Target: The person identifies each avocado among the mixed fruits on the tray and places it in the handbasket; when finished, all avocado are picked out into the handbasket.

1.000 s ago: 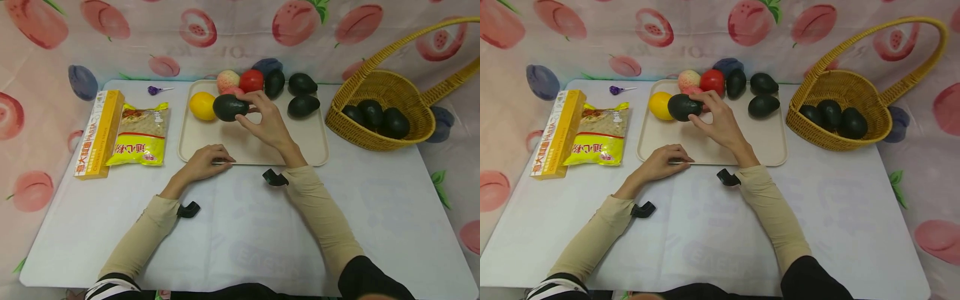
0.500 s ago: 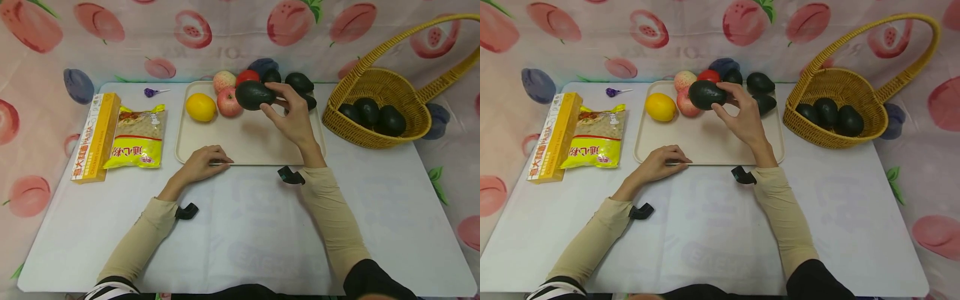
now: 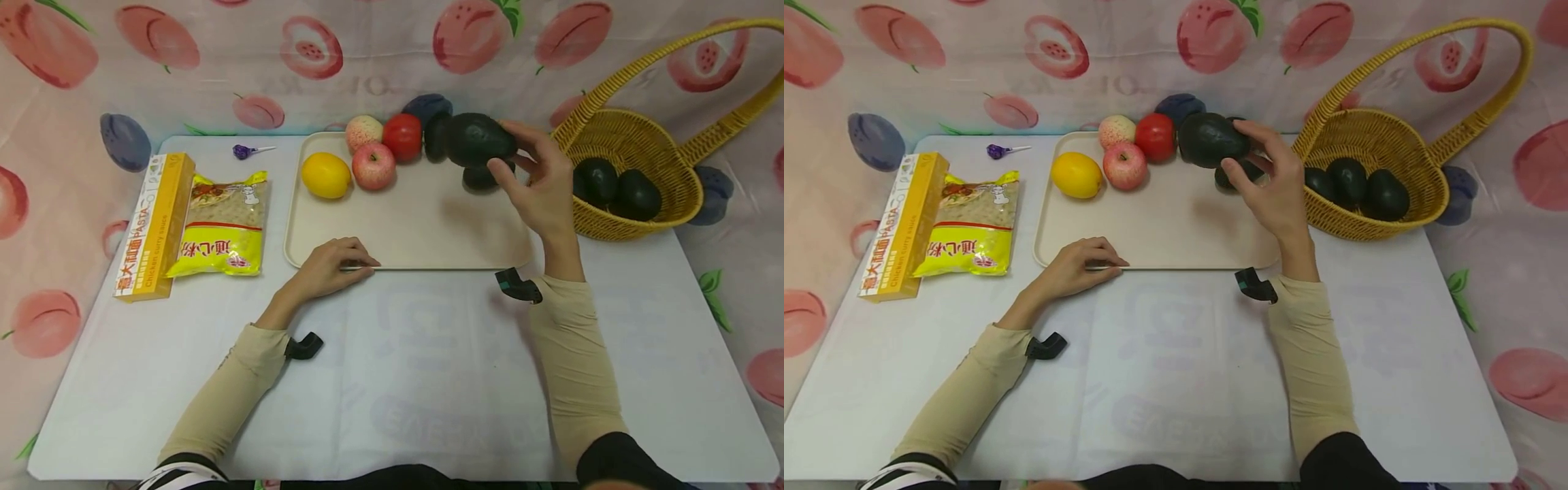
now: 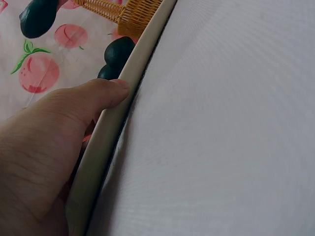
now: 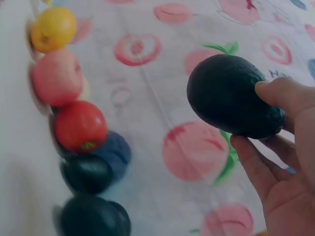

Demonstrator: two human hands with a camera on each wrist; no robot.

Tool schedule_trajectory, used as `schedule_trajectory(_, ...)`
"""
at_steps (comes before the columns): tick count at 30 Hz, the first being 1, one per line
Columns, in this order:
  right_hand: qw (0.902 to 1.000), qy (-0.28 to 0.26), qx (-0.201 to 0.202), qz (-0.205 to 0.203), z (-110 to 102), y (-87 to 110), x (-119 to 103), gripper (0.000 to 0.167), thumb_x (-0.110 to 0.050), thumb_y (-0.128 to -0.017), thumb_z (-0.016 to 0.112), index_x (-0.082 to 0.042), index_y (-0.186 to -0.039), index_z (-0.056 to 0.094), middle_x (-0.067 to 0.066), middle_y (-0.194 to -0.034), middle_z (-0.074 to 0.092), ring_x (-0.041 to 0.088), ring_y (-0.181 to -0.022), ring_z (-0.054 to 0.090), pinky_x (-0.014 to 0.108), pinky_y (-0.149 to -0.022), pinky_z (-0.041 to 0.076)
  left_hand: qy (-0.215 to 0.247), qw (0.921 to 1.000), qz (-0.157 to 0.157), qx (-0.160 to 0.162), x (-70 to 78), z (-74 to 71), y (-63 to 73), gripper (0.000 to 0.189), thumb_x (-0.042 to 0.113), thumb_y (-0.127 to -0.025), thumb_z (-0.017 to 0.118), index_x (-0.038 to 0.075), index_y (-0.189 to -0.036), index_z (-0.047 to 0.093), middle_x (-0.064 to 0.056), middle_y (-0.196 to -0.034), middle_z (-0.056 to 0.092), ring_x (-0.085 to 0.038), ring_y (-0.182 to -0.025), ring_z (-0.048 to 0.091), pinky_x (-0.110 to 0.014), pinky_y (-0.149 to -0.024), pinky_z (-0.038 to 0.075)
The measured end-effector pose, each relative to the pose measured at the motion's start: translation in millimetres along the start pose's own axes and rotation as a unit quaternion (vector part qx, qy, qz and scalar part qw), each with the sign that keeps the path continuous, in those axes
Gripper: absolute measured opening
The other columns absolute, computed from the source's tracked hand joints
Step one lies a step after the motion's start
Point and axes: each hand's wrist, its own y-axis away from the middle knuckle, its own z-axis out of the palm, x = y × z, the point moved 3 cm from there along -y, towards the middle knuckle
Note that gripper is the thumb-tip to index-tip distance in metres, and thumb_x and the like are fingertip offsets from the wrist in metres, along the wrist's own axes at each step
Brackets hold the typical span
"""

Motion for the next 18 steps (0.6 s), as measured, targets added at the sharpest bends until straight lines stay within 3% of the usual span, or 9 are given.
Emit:
schedule_trajectory(11, 0.9957, -0.003, 0.092, 0.004, -44, 4.3, -6, 0.042, -0.003, -0.079, 0.072, 0.001, -0.119, 0.062, 0.016, -0.119, 0.062, 0.025, -0.107, 0.061, 0.022, -0.087, 0.051, 0.01, 1.0, -0.001, 0.0, -0.3, 0.0, -0.1, 0.014, 0.028, -0.088, 0.068, 0.026, -0.1, 0.074, 0.012, -0.092, 0.063, -0.005, -0.085, 0.056, -0.027, -0.075, 0.044)
schedule_trajectory(18, 0.9862, -0.068, 0.151, -0.001, -75, 9.7, 5, 0.042, 0.004, -0.073, 0.073, 0.008, -0.113, 0.062, 0.023, -0.116, 0.061, 0.032, -0.106, 0.06, 0.024, -0.085, 0.052, 0.008, 1.0, 0.0, 0.001, -1.3, -0.9, 2.2, 0.015, 0.03, -0.089, 0.066, 0.026, -0.101, 0.074, 0.012, -0.092, 0.062, -0.005, -0.084, 0.055, -0.027, -0.075, 0.043)
